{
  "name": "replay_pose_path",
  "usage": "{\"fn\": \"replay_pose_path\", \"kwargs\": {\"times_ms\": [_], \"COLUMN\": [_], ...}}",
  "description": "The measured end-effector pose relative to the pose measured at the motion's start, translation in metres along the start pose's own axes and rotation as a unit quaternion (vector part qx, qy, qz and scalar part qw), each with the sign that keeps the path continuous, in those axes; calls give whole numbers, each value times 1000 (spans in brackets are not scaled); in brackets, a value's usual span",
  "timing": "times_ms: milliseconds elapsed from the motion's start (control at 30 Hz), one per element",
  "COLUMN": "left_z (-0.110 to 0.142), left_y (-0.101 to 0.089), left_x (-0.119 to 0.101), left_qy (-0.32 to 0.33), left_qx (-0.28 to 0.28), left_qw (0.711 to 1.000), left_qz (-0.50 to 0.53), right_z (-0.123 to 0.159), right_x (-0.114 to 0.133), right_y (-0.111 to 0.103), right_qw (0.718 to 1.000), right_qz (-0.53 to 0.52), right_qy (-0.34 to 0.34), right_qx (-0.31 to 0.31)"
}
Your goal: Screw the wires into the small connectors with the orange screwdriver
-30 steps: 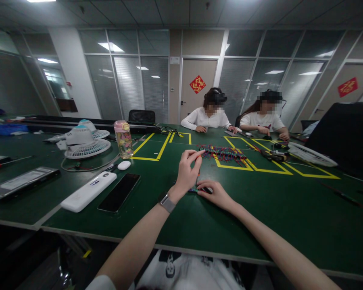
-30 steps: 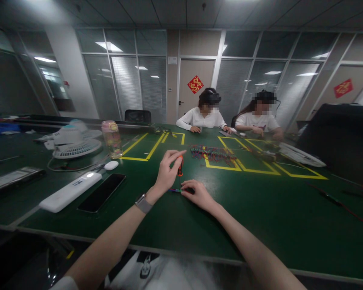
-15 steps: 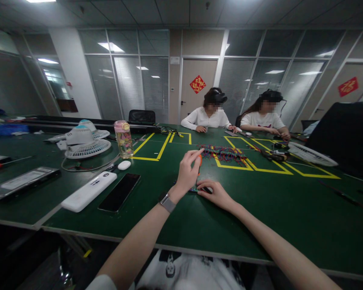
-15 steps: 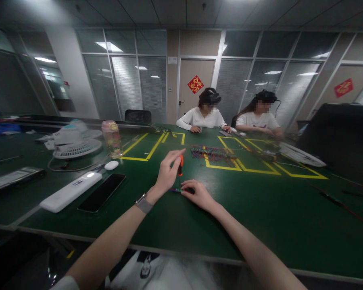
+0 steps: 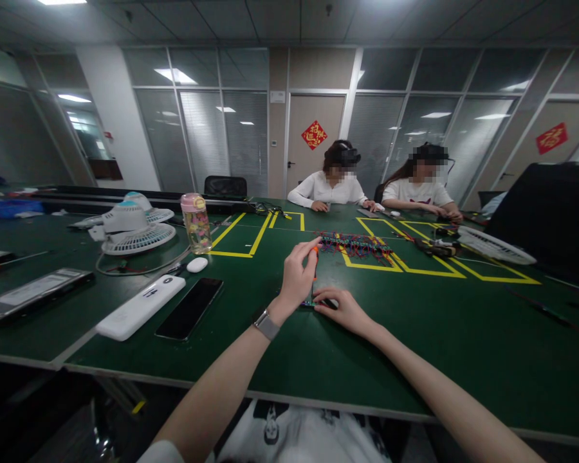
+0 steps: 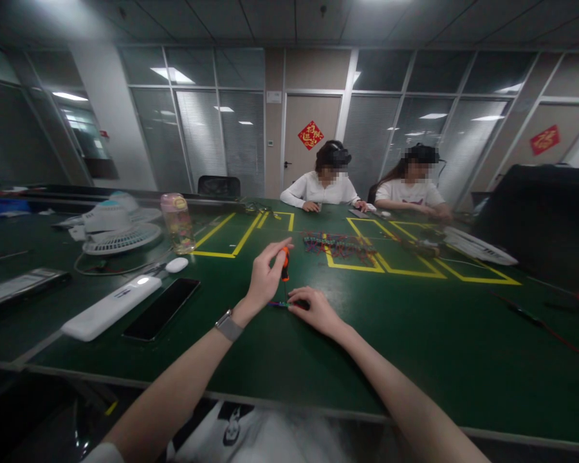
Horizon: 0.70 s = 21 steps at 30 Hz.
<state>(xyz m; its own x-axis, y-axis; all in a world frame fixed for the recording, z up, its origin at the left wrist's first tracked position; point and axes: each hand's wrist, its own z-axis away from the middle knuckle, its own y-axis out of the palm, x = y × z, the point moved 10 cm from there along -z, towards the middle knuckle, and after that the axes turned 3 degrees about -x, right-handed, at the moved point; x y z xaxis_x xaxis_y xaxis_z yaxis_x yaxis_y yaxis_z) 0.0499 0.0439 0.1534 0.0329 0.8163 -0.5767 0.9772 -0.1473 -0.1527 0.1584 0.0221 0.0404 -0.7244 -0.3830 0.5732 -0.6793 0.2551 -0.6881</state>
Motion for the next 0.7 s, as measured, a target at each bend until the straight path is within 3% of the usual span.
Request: {"fn": "replay_pose_path", "kwargs": {"times_ms": [167, 367, 533, 700], "left_z": [0, 0, 0, 0], "left_y": [-5, 1, -7, 0], "left_x": [-2, -2, 0, -1], "left_qy": [7, 10, -2, 0], "left_qx": [-22, 9, -29, 6], "left_qw": [998, 1000, 997, 1000], "left_qz": [-66, -16, -75, -30], "right_z": [0, 0, 0, 0], "right_x": [-1, -1, -1, 0], "right_y": [1, 1, 0, 0], "right_qw": [1000, 1000, 1000, 1000], "right_qz": [-1, -5, -6, -5], "right_qy": [-1, -2, -1, 0], "right_qx": [-2, -3, -3, -3]}}
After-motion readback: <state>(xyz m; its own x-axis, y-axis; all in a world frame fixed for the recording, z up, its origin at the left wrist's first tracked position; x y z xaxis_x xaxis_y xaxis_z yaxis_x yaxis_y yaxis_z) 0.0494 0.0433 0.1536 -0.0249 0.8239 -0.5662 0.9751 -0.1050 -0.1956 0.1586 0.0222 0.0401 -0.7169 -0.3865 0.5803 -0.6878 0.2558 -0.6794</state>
